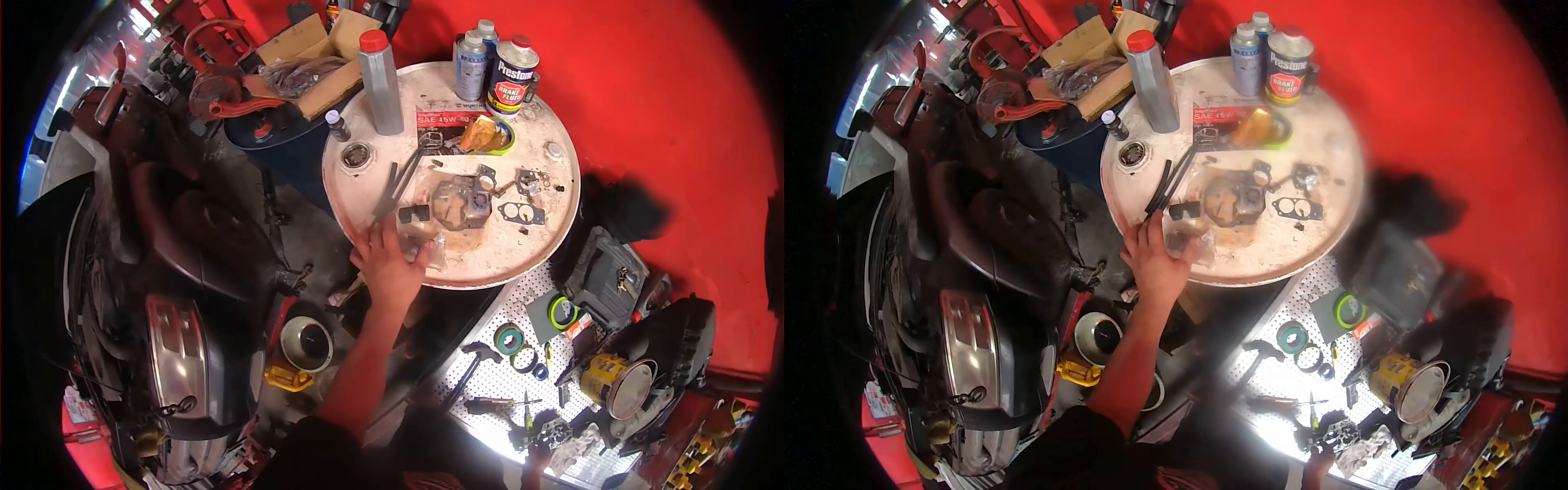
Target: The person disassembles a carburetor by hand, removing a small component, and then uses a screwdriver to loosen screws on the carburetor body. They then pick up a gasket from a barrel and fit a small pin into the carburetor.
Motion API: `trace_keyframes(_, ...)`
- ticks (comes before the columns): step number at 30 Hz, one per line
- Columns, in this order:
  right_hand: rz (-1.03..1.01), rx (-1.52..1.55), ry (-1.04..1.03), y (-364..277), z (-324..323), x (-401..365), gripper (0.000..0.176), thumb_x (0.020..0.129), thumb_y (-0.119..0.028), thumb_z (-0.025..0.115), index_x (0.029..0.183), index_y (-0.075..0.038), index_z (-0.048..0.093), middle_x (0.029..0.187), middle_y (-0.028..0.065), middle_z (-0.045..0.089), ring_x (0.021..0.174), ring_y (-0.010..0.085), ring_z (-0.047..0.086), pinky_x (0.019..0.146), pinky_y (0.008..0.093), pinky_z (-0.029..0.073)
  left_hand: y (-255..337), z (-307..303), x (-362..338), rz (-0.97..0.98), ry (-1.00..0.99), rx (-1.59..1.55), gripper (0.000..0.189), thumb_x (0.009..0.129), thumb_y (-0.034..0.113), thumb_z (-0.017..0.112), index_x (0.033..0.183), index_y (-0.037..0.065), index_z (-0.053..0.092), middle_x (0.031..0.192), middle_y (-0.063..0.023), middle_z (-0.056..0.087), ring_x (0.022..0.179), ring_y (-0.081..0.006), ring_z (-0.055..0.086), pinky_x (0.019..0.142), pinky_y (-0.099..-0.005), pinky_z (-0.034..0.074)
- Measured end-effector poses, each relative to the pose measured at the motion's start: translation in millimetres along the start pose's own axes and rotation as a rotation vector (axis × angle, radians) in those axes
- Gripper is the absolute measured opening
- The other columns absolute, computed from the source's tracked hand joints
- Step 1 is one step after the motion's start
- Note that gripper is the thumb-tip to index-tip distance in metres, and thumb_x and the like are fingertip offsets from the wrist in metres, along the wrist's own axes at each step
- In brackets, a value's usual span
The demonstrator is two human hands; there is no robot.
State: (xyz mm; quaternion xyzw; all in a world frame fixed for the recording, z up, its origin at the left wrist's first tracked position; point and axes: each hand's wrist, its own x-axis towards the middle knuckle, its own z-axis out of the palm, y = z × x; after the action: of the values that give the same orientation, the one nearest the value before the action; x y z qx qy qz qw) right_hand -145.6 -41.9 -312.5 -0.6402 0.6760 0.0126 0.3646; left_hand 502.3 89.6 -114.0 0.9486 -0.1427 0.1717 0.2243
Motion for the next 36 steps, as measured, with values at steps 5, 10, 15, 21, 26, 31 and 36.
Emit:
trace_keyframes(5,-0.254,0.125,0.123,59,-2,9,0.007,0.076,-0.011,0.069,0.079,-0.006,0.065,0.071,0.0083,0.063,0.065,0.0245,0.063,0.054,0.039,0.05,-1,4,55,0.05,-0.193,0.032,0.073,0.075,0.049,0.078,0.13,0.006,0.057,0.108,-0.0181,0.068,0.107,-0.0364,0.06,0.096,-0.0513,0.038)
trace_keyframes(10,-0.286,-0.315,-0.023,37,-9,-4,0.039,0.075,-0.017,0.069,0.104,0.009,0.069,0.097,0.0209,0.069,0.091,0.0294,0.064,0.084,0.0413,0.049,5,27,70,0.073,-0.33,0.132,0.071,0.076,0.049,0.075,0.13,0.007,0.057,0.103,-0.0173,0.07,0.101,-0.0349,0.063,0.092,-0.048,0.04)
trace_keyframes(15,0.001,-0.122,-0.045,-46,-9,-25,0.039,0.077,-0.013,0.068,0.109,0.008,0.068,0.105,0.0227,0.067,0.102,0.0338,0.062,0.093,0.0439,0.046,-9,29,75,0.034,-0.148,0.017,0.07,0.074,0.039,0.079,0.131,0.006,0.054,0.103,-0.0145,0.069,0.101,-0.0351,0.062,0.091,-0.0502,0.043)
trace_keyframes(21,-0.112,-0.08,0.039,-43,-1,-23,0.037,0.078,-0.012,0.069,0.109,0.009,0.067,0.1,0.0213,0.067,0.09,0.0294,0.064,0.078,0.0405,0.052,-31,-1,89,-0.057,-0.03,-0.033,0.07,0.075,0.029,0.08,0.135,0.006,0.051,0.104,-0.0184,0.066,0.104,-0.0394,0.06,0.092,-0.0506,0.046)
trace_keyframes(26,-0.108,0.012,0.016,-92,-3,-29,0.029,0.075,-0.012,0.069,0.1,0.003,0.071,0.094,0.0155,0.071,0.088,0.0264,0.066,0.082,0.0394,0.051,-15,5,73,0.046,-0.342,0.024,0.066,0.075,0.034,0.08,0.13,0.008,0.054,0.113,-0.0142,0.063,0.11,-0.0355,0.056,0.094,-0.0526,0.042)
trace_keyframes(31,-0.041,0.07,-0.037,-99,-8,-23,0.028,0.076,-0.01,0.068,0.1,0.004,0.069,0.092,0.0148,0.067,0.082,0.0246,0.064,0.074,0.0385,0.052,-1,14,72,0.155,-0.228,0.025,0.046,0.077,0.03,0.078,0.116,0.011,0.065,0.116,-0.012,0.063,0.111,-0.0334,0.054,0.094,-0.0514,0.04)
trace_keyframes(36,-0.079,0.028,-0.032,-91,-8,-24,0.028,0.077,-0.012,0.068,0.099,0.005,0.069,0.095,0.016,0.065,0.083,0.0248,0.063,0.072,0.0402,0.051,-4,39,96,0.4,-0.209,0.024,0.015,0.079,0.02,0.071,0.091,0.013,0.073,0.102,-0.0073,0.064,0.107,-0.0291,0.054,0.09,-0.0512,0.036)
